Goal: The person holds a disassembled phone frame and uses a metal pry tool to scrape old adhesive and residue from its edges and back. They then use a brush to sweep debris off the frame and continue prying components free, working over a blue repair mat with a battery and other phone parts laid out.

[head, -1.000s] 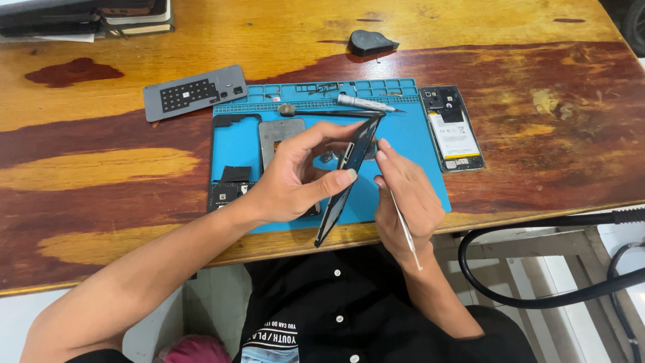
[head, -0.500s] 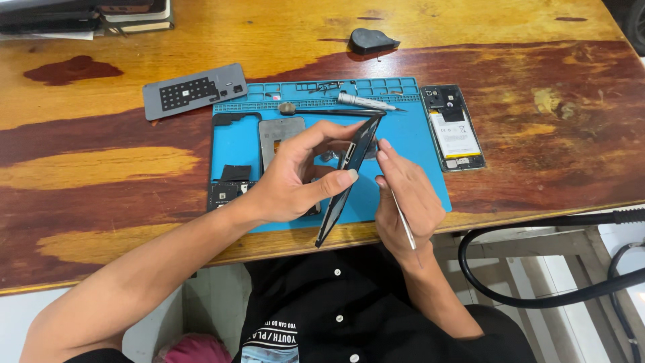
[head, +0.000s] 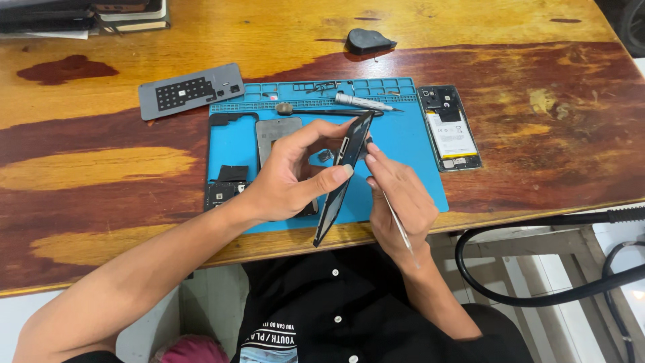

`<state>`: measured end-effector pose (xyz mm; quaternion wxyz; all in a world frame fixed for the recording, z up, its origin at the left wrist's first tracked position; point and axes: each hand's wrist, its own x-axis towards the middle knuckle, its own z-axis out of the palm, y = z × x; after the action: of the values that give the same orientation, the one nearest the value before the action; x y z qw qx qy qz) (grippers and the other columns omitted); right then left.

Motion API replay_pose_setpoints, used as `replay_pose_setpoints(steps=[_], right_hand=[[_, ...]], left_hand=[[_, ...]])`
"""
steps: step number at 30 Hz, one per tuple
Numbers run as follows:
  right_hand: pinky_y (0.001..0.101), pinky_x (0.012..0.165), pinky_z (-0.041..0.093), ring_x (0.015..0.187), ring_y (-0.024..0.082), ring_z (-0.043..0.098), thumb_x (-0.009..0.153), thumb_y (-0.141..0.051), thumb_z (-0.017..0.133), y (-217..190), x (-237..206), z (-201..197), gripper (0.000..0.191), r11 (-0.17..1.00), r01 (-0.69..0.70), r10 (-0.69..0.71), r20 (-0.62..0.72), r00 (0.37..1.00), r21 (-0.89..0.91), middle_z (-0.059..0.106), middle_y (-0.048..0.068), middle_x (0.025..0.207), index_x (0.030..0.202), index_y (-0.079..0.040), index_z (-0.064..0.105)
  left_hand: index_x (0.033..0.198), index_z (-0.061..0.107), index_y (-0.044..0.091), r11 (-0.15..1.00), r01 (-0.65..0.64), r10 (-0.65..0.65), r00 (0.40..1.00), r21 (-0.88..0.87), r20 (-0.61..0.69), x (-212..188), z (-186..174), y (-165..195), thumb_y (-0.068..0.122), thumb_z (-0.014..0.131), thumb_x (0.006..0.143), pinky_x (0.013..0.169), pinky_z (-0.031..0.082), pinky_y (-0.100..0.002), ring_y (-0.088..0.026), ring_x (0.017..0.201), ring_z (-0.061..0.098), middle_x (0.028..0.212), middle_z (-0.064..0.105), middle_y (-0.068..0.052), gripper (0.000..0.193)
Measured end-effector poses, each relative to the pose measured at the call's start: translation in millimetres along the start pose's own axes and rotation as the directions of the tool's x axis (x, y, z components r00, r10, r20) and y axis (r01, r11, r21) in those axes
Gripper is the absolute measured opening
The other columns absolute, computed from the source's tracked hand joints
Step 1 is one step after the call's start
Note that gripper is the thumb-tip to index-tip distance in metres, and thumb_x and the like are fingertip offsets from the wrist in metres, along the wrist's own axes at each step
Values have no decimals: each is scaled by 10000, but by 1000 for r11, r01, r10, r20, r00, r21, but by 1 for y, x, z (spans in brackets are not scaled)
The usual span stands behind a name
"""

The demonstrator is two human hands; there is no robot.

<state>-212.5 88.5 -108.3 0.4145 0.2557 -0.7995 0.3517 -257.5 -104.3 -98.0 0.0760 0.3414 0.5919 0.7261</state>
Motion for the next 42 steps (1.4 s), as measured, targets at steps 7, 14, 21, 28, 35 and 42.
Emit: replay_pose_setpoints(steps=[7, 14, 21, 28, 35, 42], right_hand=[[356, 894, 602, 1043, 327, 753, 953, 107, 705, 2, -2, 3, 244, 1000, 5, -6, 23, 1000, 23, 738, 196, 1160, 1192, 56, 689], [361, 930, 593, 1066, 345, 748, 978, 106, 665, 1, -6, 0, 238, 1000, -12, 12, -16, 1000, 22, 726, 230, 1186, 1214, 75, 664], [350, 929, 607, 1040, 305, 760, 1019, 90, 628, 0, -11, -2, 196, 979, -101, 109, -33, 994, 175, 735, 217, 1182, 1213, 87, 657], [332, 910, 626, 1029, 281, 770, 1041, 85, 601, 6, -12, 4, 182, 925, -207, 220, -5, 975, 320, 739, 218, 1174, 1209, 80, 671], [334, 934, 613, 1044, 275, 762, 1079, 39, 568, 5, -15, 3, 199, 893, -252, 272, -2, 962, 374, 737, 218, 1193, 1252, 86, 656], [332, 928, 611, 1046, 274, 762, 1088, 18, 569, 6, -17, 4, 201, 893, -246, 264, 4, 964, 377, 736, 218, 1200, 1258, 81, 656]], left_hand=[[1484, 505, 19, 1000, 0, 1, 999, -15, 48, -4, 1, 4, 184, 714, 1025, 1055, 600, -315, -137, 1320, 593, 1408, 607, -52, 530], [1487, 512, 30, 998, 11, -12, 1000, 55, 12, -5, 3, 8, 186, 721, 1018, 1010, 620, -308, -146, 1291, 613, 1395, 613, -74, 536], [1501, 503, 52, 999, 6, -7, 1000, 41, 16, -5, -1, 7, 191, 712, 1033, 1018, 617, -309, -161, 1343, 601, 1393, 610, -72, 531], [1503, 491, 57, 999, 10, -11, 999, 43, 33, -6, 0, 8, 220, 710, 1033, 1062, 613, -339, -176, 1356, 605, 1411, 618, -75, 543], [1499, 492, 56, 999, 16, -17, 1000, 38, 26, -5, 1, 8, 218, 705, 1039, 1066, 610, -346, -179, 1347, 616, 1414, 615, -80, 532], [1503, 491, 53, 999, 10, -11, 999, 30, 36, -6, 1, 8, 215, 709, 1038, 1072, 608, -336, -173, 1332, 626, 1398, 621, -81, 538]])
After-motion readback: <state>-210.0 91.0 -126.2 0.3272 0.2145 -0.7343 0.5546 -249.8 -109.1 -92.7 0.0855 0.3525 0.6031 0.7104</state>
